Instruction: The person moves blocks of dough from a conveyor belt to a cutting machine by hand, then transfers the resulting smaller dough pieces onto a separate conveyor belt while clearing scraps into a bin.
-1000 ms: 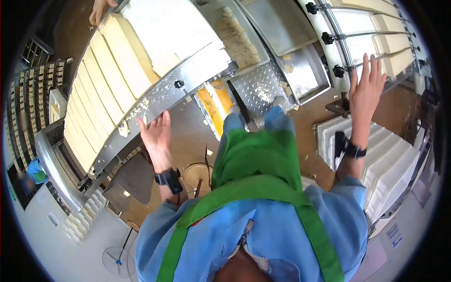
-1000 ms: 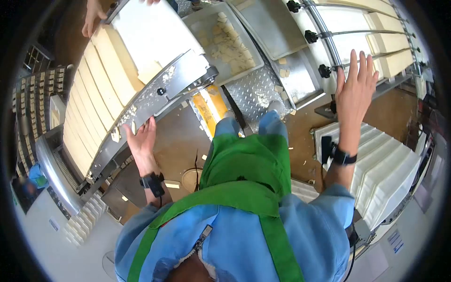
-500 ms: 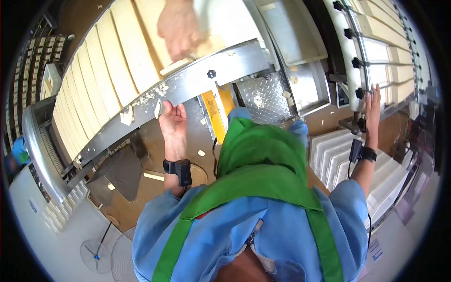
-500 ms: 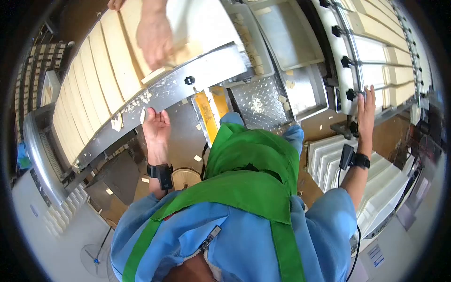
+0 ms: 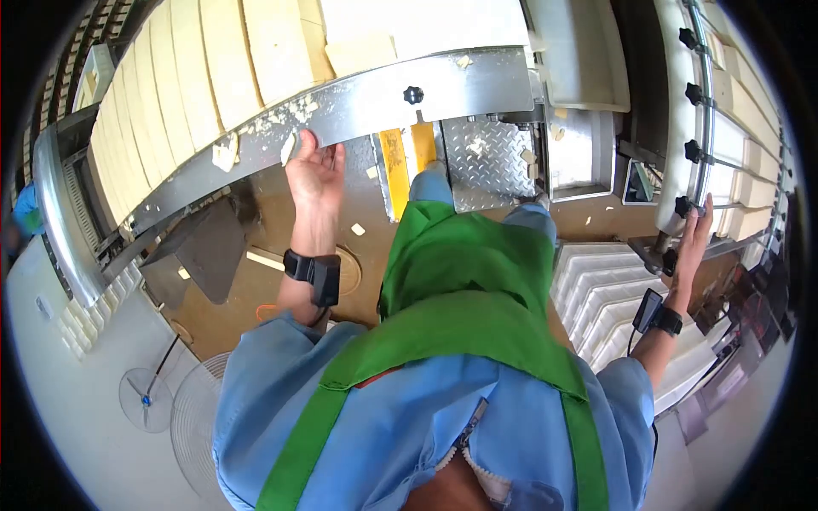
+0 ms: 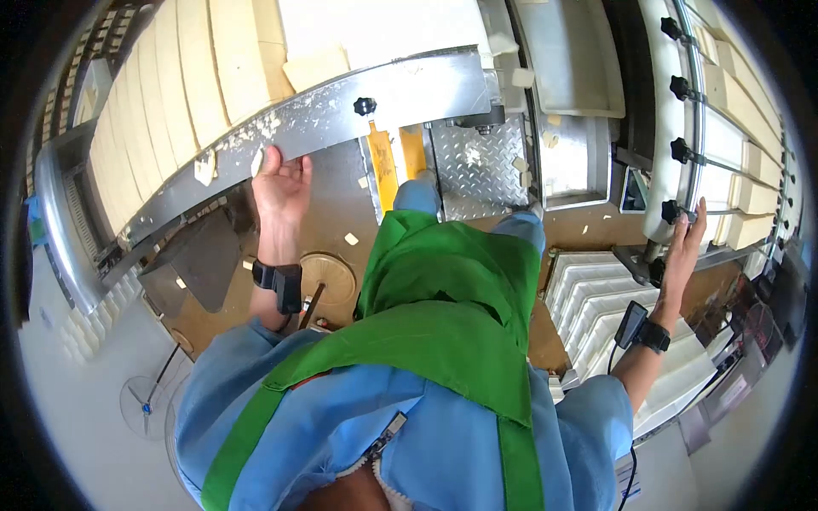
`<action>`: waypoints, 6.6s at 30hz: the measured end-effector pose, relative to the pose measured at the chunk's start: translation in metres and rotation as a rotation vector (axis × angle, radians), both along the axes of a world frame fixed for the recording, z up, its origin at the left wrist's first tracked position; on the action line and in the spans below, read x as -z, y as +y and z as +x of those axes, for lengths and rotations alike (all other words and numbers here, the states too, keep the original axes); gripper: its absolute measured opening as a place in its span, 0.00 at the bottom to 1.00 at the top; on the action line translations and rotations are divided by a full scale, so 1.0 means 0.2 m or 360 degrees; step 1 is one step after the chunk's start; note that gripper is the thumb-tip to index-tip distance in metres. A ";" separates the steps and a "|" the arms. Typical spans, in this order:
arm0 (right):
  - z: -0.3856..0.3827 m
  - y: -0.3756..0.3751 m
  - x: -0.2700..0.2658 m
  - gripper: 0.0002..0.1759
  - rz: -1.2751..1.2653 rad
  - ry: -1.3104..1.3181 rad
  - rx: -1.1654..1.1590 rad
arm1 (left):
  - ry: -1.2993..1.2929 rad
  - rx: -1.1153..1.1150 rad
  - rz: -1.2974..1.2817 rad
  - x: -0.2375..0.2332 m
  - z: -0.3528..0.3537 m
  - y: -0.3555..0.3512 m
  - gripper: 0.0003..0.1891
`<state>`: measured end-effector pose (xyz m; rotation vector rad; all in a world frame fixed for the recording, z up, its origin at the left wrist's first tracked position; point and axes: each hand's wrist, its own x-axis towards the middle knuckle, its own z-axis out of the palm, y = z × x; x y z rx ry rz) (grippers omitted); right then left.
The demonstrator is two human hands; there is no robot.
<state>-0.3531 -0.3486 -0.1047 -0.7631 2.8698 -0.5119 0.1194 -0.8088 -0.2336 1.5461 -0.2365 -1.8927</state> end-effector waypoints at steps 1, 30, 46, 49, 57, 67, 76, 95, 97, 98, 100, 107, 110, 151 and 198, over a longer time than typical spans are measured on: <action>0.00 0.00 0.00 0.34 -0.0008 -0.0004 0.0025 | -0.0042 0.0014 -0.0051 -0.01 -0.01 0.01 0.13; 0.04 -0.06 -0.03 0.28 -0.0134 0.0118 -0.0038 | -0.0098 0.0063 0.0067 0.23 0.04 -0.09 0.11; 0.00 -1.03 -0.37 0.20 -0.0776 0.0298 -0.0613 | -0.1699 -0.0228 -0.0764 -0.09 -0.35 0.27 0.31; -0.02 -1.70 -0.32 0.20 -0.0827 0.0081 -0.1275 | -0.1672 -0.0034 -0.0915 -0.40 -0.65 0.25 0.38; 0.31 -3.24 0.07 0.24 -0.0800 0.0098 -0.2018 | -0.1861 0.0299 -0.0992 -0.57 -0.86 0.07 0.46; 0.45 -3.75 0.16 0.28 -0.0239 0.0371 -0.1869 | -0.1754 0.0542 -0.1026 -0.66 -0.84 -0.05 0.48; 0.50 -3.79 0.05 0.33 0.0074 0.0317 -0.1705 | -0.1793 0.0720 -0.0958 -0.69 -0.89 -0.07 0.52; -0.10 -3.17 0.14 0.37 -0.0309 -0.0079 -0.1003 | -0.2237 0.1405 -0.1080 -0.60 -1.09 -0.19 0.55; -0.14 -3.03 0.09 0.37 -0.0393 -0.0035 -0.0918 | -0.2214 0.1285 -0.1172 -0.61 -1.13 -0.15 0.53; -0.18 -2.93 0.05 0.37 -0.0502 -0.0004 -0.0846 | -0.2176 0.1282 -0.1235 -0.63 -1.15 -0.13 0.52; -0.24 -2.65 -0.11 0.37 -0.0718 0.0078 -0.0718 | -0.2089 0.1257 -0.1358 -0.71 -1.20 -0.09 0.51; -0.68 -1.49 -0.49 0.23 -0.1360 0.0643 0.0218 | -0.1552 0.1216 -0.2373 -1.04 -1.78 0.26 0.47; -0.93 -0.96 -0.48 0.25 -0.1336 0.0872 0.0581 | -0.1399 0.1591 -0.2654 -1.16 -2.04 0.54 0.46; -1.14 -0.20 -0.27 0.39 -0.0282 0.0478 -0.0035 | -0.0207 0.1970 -0.2047 -0.77 -2.96 1.26 0.42; 0.26 -3.66 0.15 0.35 -0.0082 0.0265 -0.1609 | -0.1904 0.0666 -0.1055 -0.64 -0.84 -0.17 0.45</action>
